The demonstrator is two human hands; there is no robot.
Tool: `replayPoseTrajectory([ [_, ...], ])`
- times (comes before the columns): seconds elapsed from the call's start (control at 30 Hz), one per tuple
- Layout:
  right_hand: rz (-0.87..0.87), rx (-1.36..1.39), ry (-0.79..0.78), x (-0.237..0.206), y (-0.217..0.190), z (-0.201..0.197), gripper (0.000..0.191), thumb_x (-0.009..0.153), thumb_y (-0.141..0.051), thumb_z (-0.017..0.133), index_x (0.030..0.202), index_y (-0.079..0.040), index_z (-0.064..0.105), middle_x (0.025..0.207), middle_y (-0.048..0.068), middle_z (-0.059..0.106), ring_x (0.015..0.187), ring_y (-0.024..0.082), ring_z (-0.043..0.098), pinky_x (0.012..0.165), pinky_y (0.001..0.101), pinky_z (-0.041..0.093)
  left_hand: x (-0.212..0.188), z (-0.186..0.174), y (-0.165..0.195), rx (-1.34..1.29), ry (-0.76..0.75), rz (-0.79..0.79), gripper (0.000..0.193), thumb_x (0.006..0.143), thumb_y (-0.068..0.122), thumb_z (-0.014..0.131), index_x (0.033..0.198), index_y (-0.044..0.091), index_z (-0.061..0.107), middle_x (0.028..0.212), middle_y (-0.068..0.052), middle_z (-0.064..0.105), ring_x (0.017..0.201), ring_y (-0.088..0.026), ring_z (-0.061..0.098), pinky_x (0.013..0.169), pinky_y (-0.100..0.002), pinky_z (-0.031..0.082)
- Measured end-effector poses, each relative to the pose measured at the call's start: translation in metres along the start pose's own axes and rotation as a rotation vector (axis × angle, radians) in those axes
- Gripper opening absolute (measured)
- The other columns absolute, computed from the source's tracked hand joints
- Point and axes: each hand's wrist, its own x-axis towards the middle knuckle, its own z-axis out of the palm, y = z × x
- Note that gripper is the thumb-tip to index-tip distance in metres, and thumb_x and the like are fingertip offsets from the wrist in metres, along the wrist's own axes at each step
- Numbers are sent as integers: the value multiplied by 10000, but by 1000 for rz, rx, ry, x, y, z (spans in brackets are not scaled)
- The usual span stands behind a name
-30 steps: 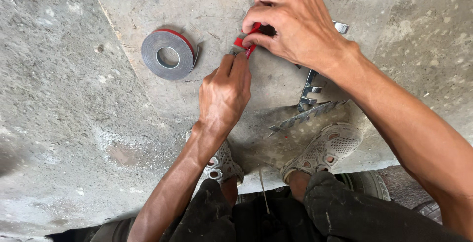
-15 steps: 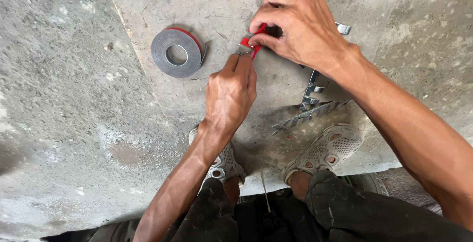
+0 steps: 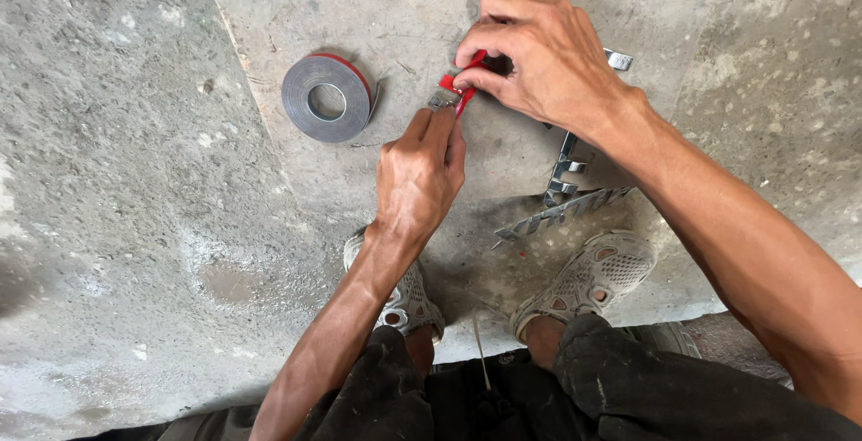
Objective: The person assembles small metallic decorative pieces by applying red adhesive tape to their edges and joining them together. They use a pink utility knife to trim excess tape and adjust the alignment of the pieces. The process is repeated for multiple segments, resulting in a longer assembled structure.
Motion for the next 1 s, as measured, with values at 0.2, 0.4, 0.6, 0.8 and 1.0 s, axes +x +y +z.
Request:
replayPoseTrajectory([
  [0.2, -6, 6, -2, 2, -4, -4, 195, 889, -259, 889, 959, -122, 770, 950, 25, 645, 791, 238, 670, 673, 390, 535, -1, 0, 1, 15, 20, 9, 123, 944, 41, 705, 1048, 30, 641, 885, -135, 654, 627, -346, 672, 542, -434, 539],
  [0.4, 22, 36, -17, 6, -8, -5, 204, 853, -245, 893, 960, -116, 777, 935, 30, 638, 750, 229, 658, 646, 388, 532, -2, -7, 5, -4, 14, -29, 89, 970, 52, 713, 1031, 28, 653, 910, -144, 675, 659, -349, 686, 564, -424, 546],
  [0.6, -13, 126, -36, 5, -13, -11, 159, 903, -105, 837, 1049, -90, 776, 1010, 55, 644, 858, 219, 666, 745, 367, 556, 7, -34, 2, -238, 203, -146, 122, 1013, 64, 697, 1127, 35, 663, 1004, -127, 719, 760, -230, 750, 647, -330, 596],
  [0.8, 45, 95, 106, -3, -43, -13, 178, 874, -36, 831, 1040, -74, 778, 1012, 73, 644, 916, 223, 644, 792, 351, 575, 33, -48, 12, -119, 60, -75, 368, 913, 144, 762, 1272, 107, 691, 1068, -140, 643, 821, -365, 716, 688, -462, 581],
  [1.0, 95, -11, 321, -14, -74, -15, 176, 851, -33, 867, 997, -59, 773, 1006, 73, 666, 936, 252, 633, 793, 394, 545, 36, -55, 28, -81, 36, -22, 131, 866, 148, 772, 977, 90, 734, 1105, -140, 661, 826, -383, 707, 650, -507, 551],
])
